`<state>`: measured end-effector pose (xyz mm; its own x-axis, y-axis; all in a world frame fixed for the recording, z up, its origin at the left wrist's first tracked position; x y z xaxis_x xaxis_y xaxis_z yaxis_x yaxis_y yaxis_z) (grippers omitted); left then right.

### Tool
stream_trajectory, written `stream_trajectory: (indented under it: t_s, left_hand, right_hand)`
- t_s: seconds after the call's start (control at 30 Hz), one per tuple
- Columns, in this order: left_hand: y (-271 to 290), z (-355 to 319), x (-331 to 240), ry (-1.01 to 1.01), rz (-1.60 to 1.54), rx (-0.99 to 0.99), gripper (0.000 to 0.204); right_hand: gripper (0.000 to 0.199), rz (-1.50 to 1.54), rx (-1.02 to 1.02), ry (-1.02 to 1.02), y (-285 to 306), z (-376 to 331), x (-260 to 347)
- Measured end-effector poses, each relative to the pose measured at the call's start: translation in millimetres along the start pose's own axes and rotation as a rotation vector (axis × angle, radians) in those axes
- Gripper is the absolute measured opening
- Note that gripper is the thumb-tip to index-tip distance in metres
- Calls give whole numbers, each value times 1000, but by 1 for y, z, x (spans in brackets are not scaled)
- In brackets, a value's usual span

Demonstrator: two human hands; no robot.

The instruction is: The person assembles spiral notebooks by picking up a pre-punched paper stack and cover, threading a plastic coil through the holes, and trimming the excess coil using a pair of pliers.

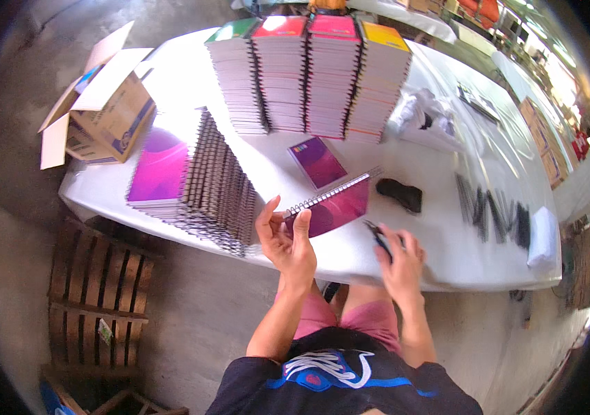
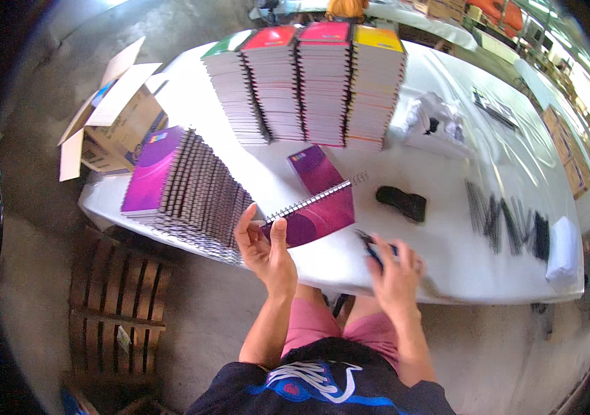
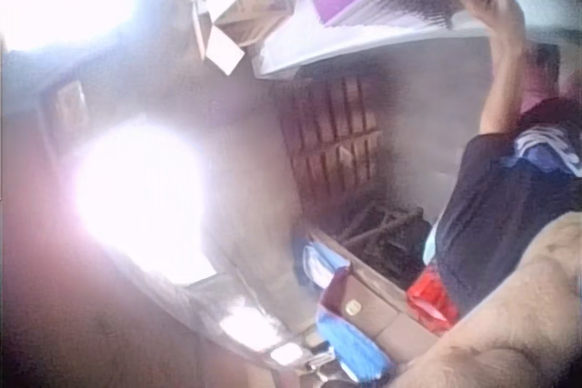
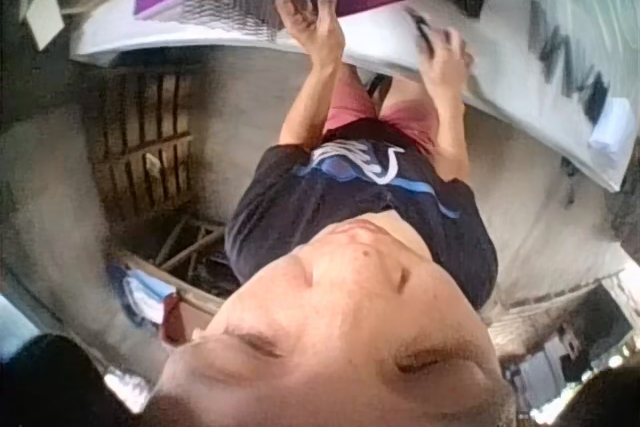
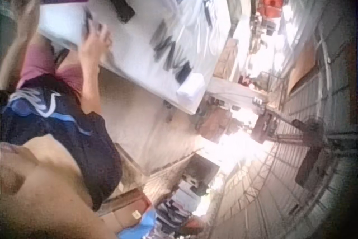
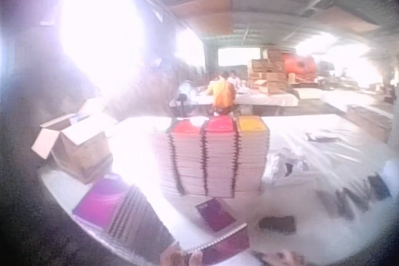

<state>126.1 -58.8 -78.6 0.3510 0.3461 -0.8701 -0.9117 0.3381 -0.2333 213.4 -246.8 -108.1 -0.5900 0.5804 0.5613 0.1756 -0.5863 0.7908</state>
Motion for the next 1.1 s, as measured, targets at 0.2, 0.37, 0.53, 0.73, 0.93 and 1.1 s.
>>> stream_trajectory:
  t_s: [0.2, 0.37, 0.53, 0.73, 0.93, 1.1]
  left_hand:
    - [12, 3, -41, -31, -200, 12, 27]
    - [28, 17, -98, -347, -142, 58, 25]
    - [74, 67, -150, -807, 525, -332, 31]
    - [106, 144, -127, -538, 727, -471, 17]
    - [107, 147, -78, -337, 539, -400, 20]
    - [96, 146, -60, -338, 373, -262, 30]
  right_hand:
    - [49, -79, -92, -1, 0, 8, -28]
    - [58, 1314, -39, 294, 41, 45, 84]
    - [61, 1585, 45, 528, 58, 122, 210]
    - [28, 1093, 114, 604, 21, 198, 283]
    - [28, 728, 12, 614, -38, 213, 265]
    - [35, 1160, 196, 443, -65, 207, 265]
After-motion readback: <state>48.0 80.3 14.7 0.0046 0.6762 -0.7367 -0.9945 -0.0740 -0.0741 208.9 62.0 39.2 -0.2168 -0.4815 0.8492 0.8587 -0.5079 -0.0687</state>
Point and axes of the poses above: each hand's wrist, its own z-axis towards the middle knuckle, its own y-axis out of the back of the hand, x = y × z, the point moved 3 cm from there along z, towards the middle knuckle, and after that the axes turned 13 degrees about z, right-handed, at the moved point
